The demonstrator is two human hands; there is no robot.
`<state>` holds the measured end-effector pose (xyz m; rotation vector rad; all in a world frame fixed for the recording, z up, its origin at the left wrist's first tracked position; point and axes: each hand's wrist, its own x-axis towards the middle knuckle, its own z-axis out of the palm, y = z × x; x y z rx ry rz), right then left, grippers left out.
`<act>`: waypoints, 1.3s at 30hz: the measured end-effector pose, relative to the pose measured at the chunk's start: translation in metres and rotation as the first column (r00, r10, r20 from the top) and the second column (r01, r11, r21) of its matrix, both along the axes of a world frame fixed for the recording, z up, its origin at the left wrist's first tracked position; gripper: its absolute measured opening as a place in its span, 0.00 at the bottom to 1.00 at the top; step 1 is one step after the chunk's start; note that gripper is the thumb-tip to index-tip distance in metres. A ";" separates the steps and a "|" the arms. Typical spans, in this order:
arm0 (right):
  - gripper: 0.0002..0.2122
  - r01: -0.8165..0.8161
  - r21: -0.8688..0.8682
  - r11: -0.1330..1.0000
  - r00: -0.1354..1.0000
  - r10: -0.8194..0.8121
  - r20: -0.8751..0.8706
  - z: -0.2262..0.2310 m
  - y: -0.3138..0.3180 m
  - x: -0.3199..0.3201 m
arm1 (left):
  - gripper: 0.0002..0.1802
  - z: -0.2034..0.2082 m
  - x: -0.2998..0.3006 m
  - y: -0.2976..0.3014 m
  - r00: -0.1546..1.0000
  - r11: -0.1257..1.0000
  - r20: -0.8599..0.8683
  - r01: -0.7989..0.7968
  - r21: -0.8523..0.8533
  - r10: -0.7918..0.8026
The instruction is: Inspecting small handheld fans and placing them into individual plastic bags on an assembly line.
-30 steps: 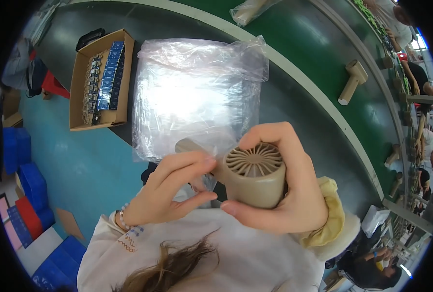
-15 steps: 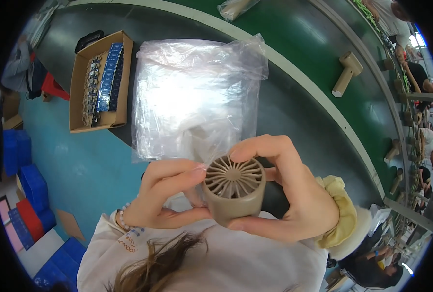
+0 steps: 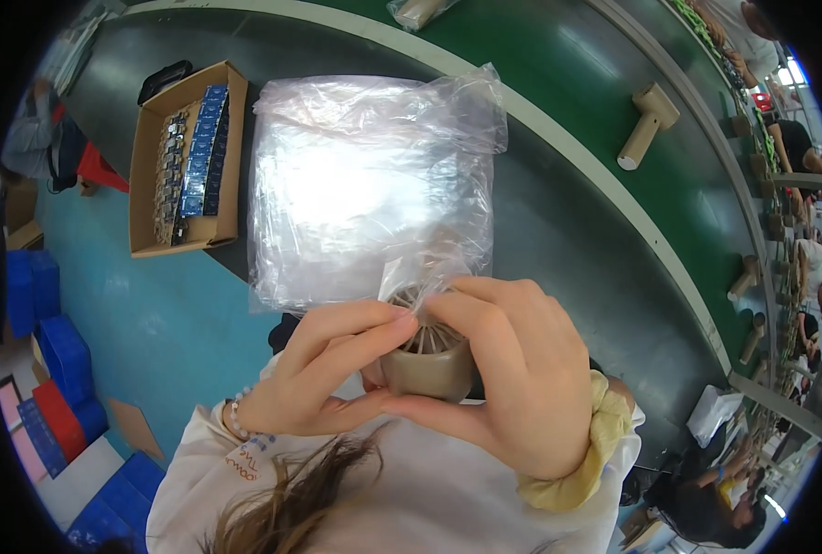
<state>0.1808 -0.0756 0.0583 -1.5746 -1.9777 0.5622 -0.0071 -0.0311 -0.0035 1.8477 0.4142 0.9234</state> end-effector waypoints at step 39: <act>0.26 0.300 0.063 0.952 0.636 -0.150 -0.757 -0.028 0.166 0.108 | 0.16 -0.036 -0.003 0.011 0.995 0.961 -0.095 0.002 0.275 0.025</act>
